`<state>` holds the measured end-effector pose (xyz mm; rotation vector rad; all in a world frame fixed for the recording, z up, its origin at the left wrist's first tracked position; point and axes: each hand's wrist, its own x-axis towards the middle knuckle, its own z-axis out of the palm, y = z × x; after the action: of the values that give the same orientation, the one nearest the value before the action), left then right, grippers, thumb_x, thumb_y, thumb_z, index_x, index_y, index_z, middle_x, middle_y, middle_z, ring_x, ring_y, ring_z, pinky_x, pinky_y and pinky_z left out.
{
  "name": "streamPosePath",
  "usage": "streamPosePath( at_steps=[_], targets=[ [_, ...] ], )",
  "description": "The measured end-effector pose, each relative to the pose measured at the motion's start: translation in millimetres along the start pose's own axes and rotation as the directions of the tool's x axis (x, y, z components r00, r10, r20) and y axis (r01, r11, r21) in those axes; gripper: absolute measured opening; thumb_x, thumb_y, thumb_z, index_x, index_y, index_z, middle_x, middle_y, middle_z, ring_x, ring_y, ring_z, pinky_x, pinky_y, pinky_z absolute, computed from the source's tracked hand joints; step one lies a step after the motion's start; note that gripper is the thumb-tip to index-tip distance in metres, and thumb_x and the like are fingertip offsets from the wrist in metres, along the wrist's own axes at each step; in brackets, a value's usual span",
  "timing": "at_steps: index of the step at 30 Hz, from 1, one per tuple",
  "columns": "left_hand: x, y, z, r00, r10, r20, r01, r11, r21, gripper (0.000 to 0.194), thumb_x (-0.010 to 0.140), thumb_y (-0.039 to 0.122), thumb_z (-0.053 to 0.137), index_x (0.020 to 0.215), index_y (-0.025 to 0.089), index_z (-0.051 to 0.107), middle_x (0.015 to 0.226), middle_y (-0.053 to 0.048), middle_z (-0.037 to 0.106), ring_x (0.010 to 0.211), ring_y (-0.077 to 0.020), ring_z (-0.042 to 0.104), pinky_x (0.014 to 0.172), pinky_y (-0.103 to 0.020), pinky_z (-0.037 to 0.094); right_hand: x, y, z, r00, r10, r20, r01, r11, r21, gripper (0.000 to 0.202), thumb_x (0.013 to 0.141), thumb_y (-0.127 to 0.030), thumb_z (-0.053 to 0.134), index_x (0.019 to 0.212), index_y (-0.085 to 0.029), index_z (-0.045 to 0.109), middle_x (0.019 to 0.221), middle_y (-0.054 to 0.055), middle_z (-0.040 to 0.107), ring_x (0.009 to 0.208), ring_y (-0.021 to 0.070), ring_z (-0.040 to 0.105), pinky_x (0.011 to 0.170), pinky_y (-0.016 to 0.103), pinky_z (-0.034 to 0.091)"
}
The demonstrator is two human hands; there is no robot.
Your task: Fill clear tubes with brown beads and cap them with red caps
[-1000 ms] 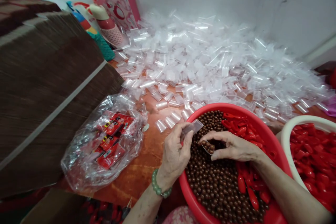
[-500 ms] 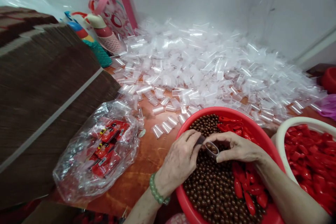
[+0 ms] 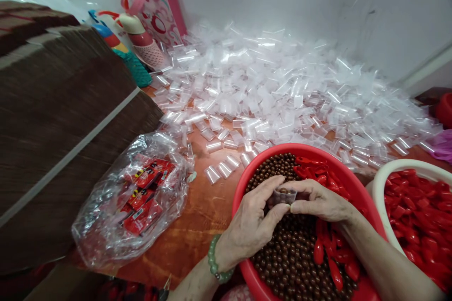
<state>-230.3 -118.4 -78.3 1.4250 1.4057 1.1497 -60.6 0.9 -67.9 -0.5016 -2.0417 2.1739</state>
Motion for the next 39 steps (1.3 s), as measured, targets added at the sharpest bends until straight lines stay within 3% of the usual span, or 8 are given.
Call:
streamPosePath(
  at_steps=[6,10,13,16,19,23,34,39],
  targets=[
    [1,0,-0.7,0.995,-0.093,0.038,0.100,0.954,-0.282,0.040,0.091,0.028,0.057,0.130,0.019,0.059,0.134,-0.009,0.062,0.123,-0.0241,0.058,0.110,-0.040,0.043,7,7,9,0.995,0.054,-0.088,-0.047,0.996,0.079,0.028,0.085,-0.041,0.067,0.092,-0.015,0.073,0.089,0.002,0.070,0.085,0.0164,0.064,0.084,0.029,0.049],
    [2,-4,-2.5,0.986,-0.156,0.054,0.162,0.861,-0.482,0.034,0.093,0.032,0.057,0.124,0.018,0.061,0.127,-0.009,0.065,0.113,-0.0218,0.062,0.104,-0.035,0.046,9,5,13,0.984,0.074,-0.161,-0.089,0.992,-0.084,0.026,0.088,-0.039,0.064,0.079,-0.015,0.070,0.077,0.001,0.067,0.075,0.0141,0.060,0.073,0.025,0.047],
    [2,-10,-1.5,0.978,-0.208,0.026,0.181,0.775,-0.606,0.027,0.094,0.034,0.055,0.115,0.017,0.061,0.118,-0.009,0.067,0.102,-0.0187,0.064,0.092,-0.031,0.052,5,2,12,0.958,0.007,-0.286,-0.084,0.963,-0.258,0.021,0.086,-0.038,0.067,0.085,-0.017,0.069,0.077,0.001,0.066,0.071,0.0142,0.059,0.068,0.024,0.047],
    [4,-13,-1.1,0.973,-0.208,0.102,0.219,0.680,-0.700,0.026,0.091,0.035,0.059,0.109,0.016,0.059,0.102,-0.008,0.066,0.083,-0.0142,0.064,0.072,-0.025,0.055,1,0,9,0.905,-0.181,-0.384,0.038,0.936,-0.350,0.032,0.082,-0.036,0.073,0.108,-0.022,0.063,0.087,0.001,0.063,0.073,0.0142,0.058,0.068,0.025,0.048],
    [6,-11,-2.9,0.955,-0.181,0.237,0.296,0.663,-0.687,0.029,0.084,0.033,0.068,0.104,0.015,0.058,0.089,-0.003,0.062,0.073,-0.0106,0.060,0.066,-0.021,0.052,0,-1,7,0.907,-0.340,-0.249,0.189,0.857,-0.479,0.039,0.085,-0.030,0.071,0.121,-0.026,0.057,0.099,0.002,0.060,0.086,0.0156,0.057,0.079,0.028,0.048],
    [8,-5,-5.9,0.912,-0.220,0.347,0.401,0.662,-0.633,0.036,0.077,0.030,0.073,0.105,0.014,0.057,0.083,-0.002,0.060,0.070,-0.0104,0.058,0.064,-0.021,0.049,1,-2,6,0.939,-0.324,-0.117,0.217,0.819,-0.531,0.028,0.088,-0.026,0.067,0.115,-0.026,0.058,0.104,0.004,0.055,0.099,0.0174,0.054,0.088,0.030,0.045],
    [9,-4,-6.0,0.872,-0.236,0.430,0.462,0.687,-0.560,0.041,0.074,0.042,0.075,0.095,0.015,0.055,0.072,0.000,0.060,0.062,-0.0092,0.053,0.061,-0.022,0.044,2,-6,6,0.988,-0.125,-0.094,0.066,0.877,-0.475,0.018,0.086,-0.024,0.066,0.085,-0.020,0.049,0.085,-0.001,0.048,0.074,0.0130,0.046,0.066,0.024,0.040],
    [9,-4,-6.5,0.885,-0.242,0.397,0.449,0.668,-0.593,0.038,0.076,0.036,0.074,0.100,0.015,0.055,0.078,0.000,0.059,0.067,-0.0103,0.055,0.063,-0.023,0.046,0,-6,12,0.977,-0.048,-0.209,-0.040,0.917,-0.398,0.024,0.087,-0.029,0.064,0.078,-0.021,0.044,0.072,-0.005,0.044,0.064,0.0108,0.041,0.058,0.022,0.037]
  ],
)
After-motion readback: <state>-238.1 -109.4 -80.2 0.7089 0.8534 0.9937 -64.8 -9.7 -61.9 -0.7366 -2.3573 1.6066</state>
